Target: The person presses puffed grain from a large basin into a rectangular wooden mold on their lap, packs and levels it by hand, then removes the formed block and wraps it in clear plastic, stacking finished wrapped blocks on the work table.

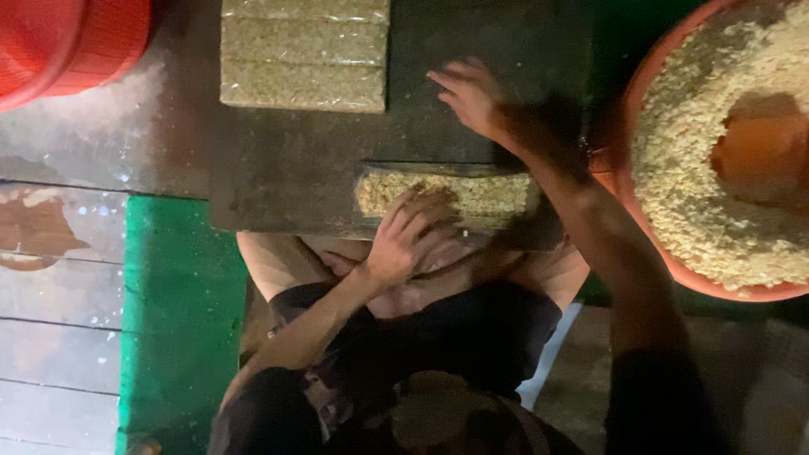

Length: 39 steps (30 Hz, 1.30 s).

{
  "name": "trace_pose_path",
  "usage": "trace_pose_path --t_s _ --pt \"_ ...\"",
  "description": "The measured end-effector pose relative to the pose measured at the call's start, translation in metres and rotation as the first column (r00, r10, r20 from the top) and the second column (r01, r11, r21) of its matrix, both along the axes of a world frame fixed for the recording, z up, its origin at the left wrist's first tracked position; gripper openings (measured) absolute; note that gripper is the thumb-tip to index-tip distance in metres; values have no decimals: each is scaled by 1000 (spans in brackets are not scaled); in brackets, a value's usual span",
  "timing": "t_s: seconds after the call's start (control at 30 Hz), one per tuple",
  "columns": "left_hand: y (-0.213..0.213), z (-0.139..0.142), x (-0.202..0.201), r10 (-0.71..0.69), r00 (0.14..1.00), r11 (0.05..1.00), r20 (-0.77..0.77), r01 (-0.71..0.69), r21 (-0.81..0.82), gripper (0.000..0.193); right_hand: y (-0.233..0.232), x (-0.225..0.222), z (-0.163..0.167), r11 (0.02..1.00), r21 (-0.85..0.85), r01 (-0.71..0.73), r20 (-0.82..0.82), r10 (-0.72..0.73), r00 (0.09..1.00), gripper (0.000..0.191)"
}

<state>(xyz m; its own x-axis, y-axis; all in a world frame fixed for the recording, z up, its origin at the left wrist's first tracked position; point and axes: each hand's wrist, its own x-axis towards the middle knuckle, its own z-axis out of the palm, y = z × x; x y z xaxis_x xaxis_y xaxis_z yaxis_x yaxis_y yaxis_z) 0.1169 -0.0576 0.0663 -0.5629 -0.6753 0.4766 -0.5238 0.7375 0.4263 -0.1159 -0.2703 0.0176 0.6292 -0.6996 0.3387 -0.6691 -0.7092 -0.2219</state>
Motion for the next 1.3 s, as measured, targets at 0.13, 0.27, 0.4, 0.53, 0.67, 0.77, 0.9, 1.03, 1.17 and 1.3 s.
trace_pose_path --t_s 0.13,0.27,0.4,0.53,0.67,0.77,0.9,1.03,1.17,1.3 --pt "32 -32 5 104 992 993 73 -99 -70 43 -14 36 -11 915 375 149 -19 -153 988 55" --pt "43 -61 -14 40 989 995 142 -27 -91 40 12 31 3 379 882 279 16 -616 788 45" --pt "43 -74 -27 43 980 993 192 -22 -112 37 32 12 2 982 99 164 -395 -113 912 44" --pt "44 -75 -30 37 987 998 154 -29 -52 32 30 -7 14 920 340 194 -285 -95 954 30" --pt "42 -75 -35 73 993 995 98 -66 -70 31 42 -30 59 805 590 -59 170 -53 984 19" --pt "39 -76 -39 92 992 994 84 -86 -66 32 89 -39 95 637 741 -213 169 131 977 21" --pt "35 -74 -41 66 996 998 62 -65 -27 28 145 -31 99 835 549 -28 -53 68 996 19" --pt "34 -64 -38 -4 971 996 241 25 -85 31 166 -42 77 920 384 78 -42 -67 997 19" --pt "29 -36 -27 -77 997 981 -26 71 -183 32 196 -57 55 967 168 192 51 -203 978 19" --pt "5 2 -8 61 996 994 -66 -66 -81 31 229 -45 48 933 240 269 -346 -176 921 26"
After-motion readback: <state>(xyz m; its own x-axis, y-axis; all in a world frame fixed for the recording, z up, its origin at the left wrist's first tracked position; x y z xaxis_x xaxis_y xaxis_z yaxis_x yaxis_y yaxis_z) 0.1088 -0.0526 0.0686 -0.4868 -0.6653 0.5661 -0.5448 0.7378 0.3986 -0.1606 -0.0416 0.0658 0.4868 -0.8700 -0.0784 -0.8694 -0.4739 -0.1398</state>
